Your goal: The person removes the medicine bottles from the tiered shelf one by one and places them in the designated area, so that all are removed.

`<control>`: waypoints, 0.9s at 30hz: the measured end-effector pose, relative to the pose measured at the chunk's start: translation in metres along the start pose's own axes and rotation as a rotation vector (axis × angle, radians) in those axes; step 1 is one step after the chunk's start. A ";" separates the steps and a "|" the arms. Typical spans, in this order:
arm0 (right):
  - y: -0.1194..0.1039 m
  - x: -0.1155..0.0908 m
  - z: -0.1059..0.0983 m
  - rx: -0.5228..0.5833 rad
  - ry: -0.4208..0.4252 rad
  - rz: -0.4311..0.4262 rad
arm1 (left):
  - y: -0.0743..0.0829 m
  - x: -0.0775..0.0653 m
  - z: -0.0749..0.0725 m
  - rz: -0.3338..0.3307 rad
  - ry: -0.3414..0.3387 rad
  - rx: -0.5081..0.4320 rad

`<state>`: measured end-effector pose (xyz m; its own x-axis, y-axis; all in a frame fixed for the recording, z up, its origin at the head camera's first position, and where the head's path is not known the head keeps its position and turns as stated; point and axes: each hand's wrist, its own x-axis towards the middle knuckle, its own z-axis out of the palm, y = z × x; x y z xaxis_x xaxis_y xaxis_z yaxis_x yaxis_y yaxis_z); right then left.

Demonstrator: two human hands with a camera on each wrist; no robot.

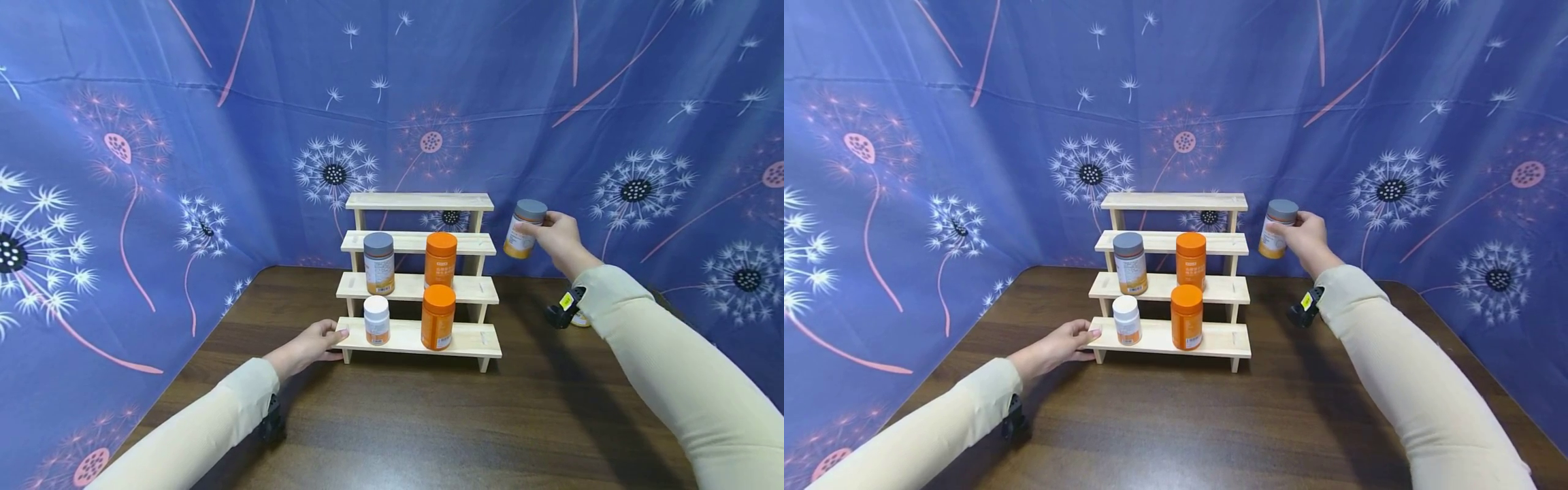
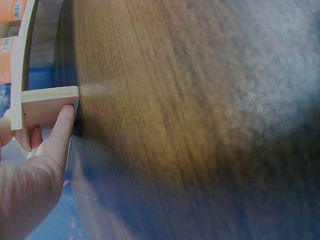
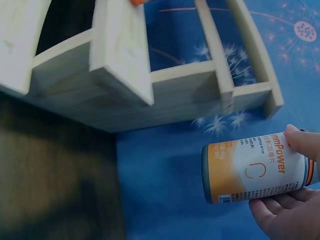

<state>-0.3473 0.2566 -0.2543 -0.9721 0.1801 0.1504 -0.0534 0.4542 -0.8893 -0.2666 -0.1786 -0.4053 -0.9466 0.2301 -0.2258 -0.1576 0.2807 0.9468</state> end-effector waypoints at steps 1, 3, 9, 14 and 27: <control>0.004 0.000 -0.001 -0.001 0.003 0.001 | 0.000 0.000 0.000 0.002 -0.004 0.000; 0.012 -0.001 -0.003 -0.003 0.003 0.012 | 0.000 0.000 0.000 0.001 -0.003 0.000; 0.033 -0.005 -0.007 0.000 -0.005 0.073 | 0.000 0.000 0.000 0.003 0.000 -0.016; 0.049 -0.007 -0.008 -0.009 0.012 0.093 | 0.000 0.000 0.000 0.007 0.003 -0.014; 0.088 -0.008 -0.005 0.014 0.034 0.146 | 0.003 -0.007 -0.003 0.048 -0.053 0.001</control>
<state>-0.3430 0.2991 -0.3318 -0.9613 0.2734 0.0333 0.0849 0.4090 -0.9086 -0.2618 -0.1823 -0.4003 -0.9368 0.2923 -0.1924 -0.1124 0.2694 0.9564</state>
